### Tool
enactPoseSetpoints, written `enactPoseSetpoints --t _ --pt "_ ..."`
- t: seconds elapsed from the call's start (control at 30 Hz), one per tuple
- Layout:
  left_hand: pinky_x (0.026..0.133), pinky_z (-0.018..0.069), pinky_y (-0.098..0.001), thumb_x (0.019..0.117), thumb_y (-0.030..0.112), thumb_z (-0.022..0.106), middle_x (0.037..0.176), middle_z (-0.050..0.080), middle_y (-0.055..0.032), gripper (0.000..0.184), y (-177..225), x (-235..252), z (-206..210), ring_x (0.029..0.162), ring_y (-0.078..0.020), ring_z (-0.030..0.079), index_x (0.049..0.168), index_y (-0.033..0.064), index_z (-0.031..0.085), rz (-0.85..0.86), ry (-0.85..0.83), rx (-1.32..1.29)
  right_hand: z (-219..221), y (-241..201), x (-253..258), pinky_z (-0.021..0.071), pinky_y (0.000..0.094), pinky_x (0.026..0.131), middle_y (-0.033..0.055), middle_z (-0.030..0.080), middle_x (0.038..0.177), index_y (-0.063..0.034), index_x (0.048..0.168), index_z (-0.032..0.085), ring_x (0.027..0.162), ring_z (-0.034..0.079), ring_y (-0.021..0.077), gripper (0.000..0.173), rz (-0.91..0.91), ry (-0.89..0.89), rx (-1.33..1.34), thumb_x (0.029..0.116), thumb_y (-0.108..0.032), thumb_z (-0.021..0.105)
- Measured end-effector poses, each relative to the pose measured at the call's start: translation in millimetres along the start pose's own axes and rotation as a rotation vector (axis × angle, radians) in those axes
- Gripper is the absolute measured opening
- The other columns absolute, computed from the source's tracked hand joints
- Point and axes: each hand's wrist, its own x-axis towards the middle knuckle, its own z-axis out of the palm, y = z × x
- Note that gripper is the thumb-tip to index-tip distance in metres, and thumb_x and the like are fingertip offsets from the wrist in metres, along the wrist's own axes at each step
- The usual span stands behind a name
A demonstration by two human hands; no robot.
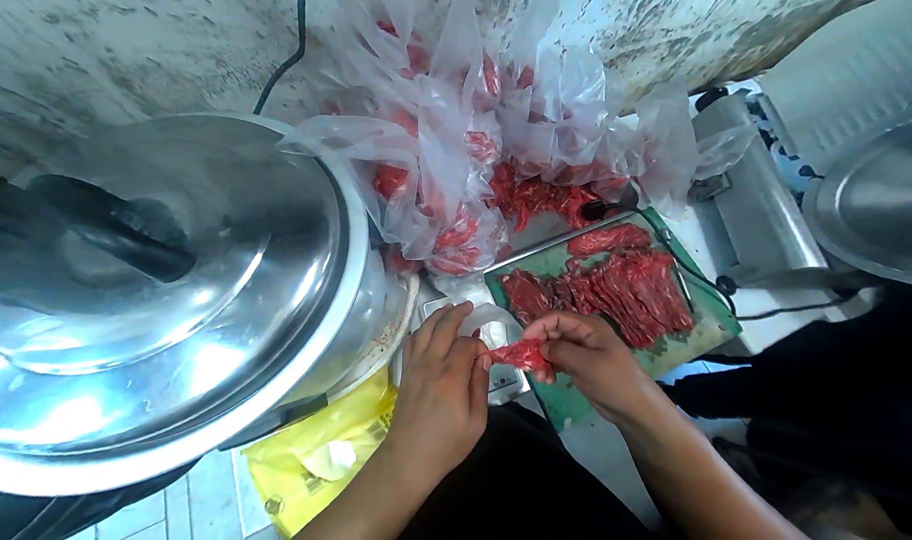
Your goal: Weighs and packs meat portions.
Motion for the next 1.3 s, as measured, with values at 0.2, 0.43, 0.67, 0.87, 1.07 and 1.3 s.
enactPoseSetpoints --t 0.2,0.43,0.67,0.87,1.07,1.3 --pt "0.114 0.0394 -0.0525 0.1047 0.031 0.044 0.152 0.051 -0.0018 0.03 -0.5 1.2 0.2 0.146 -0.0254 0.04 0.095 0.0164 0.069 0.007 -0.002 0.092 -6.9 -0.3 -0.9 0.0581 0.0288 0.06 0.0123 0.069 0.08 -0.0027 0.102 0.073 0.063 0.065 0.0159 0.025 -0.002 0.051 0.007 0.0933 0.002 0.05" --pt "0.114 0.04 -0.052 0.1032 0.035 0.051 0.153 0.05 -0.002 0.029 0.3 1.6 1.8 0.147 -0.0247 0.04 0.106 0.0169 0.073 0.011 0.0 0.066 -4.7 -0.6 -1.9 0.059 0.0296 0.062 0.0108 0.069 0.081 -0.0039 0.102 0.072 0.065 0.066 0.0154 0.023 -0.044 0.003 0.012 0.0944 -0.001 0.051" --pt "0.116 0.0369 -0.0537 0.099 0.036 0.057 0.159 0.043 0.0 0.031 0.1 -0.8 6.8 0.15 -0.0233 0.034 0.12 0.0206 0.073 0.034 -0.093 0.013 9.8 2.1 0.7 0.0582 0.0283 0.064 0.0115 0.069 0.083 -0.0029 0.102 0.072 0.067 0.066 0.0149 0.021 -0.009 -0.111 0.06 0.096 0.0 0.052" --pt "0.116 0.039 -0.0522 0.1007 0.033 0.056 0.154 0.049 0.0017 0.022 -4.6 -0.9 7.0 0.148 -0.0217 0.038 0.094 0.0226 0.074 0.004 -0.02 -0.053 6.6 -2.3 0.0 0.0584 0.028 0.064 0.0104 0.069 0.082 -0.0047 0.1 0.072 0.067 0.066 0.0138 0.022 -0.033 -0.106 0.15 0.0939 -0.001 0.051" --pt "0.118 0.0362 -0.0524 0.0976 0.037 0.06 0.161 0.04 0.0021 0.027 -1.4 -2.0 9.7 0.151 -0.0201 0.032 0.117 0.0228 0.073 0.008 -0.098 -0.115 10.8 -1.7 -2.4 0.0582 0.0274 0.063 0.0108 0.069 0.083 -0.0055 0.1 0.072 0.068 0.066 0.0132 0.02 -0.021 -0.155 0.204 0.0949 -0.001 0.053" --pt "0.114 0.042 -0.05 0.1027 0.033 0.055 0.152 0.051 0.002 0.024 -5.7 -1.7 6.5 0.144 -0.0196 0.042 0.098 0.0216 0.076 -0.004 0.001 -0.083 4.8 -3.0 -2.8 0.0584 0.0272 0.062 0.0107 0.069 0.08 -0.0054 0.099 0.072 0.065 0.066 0.0131 0.021 -0.01 -0.085 0.219 0.0944 -0.002 0.052"
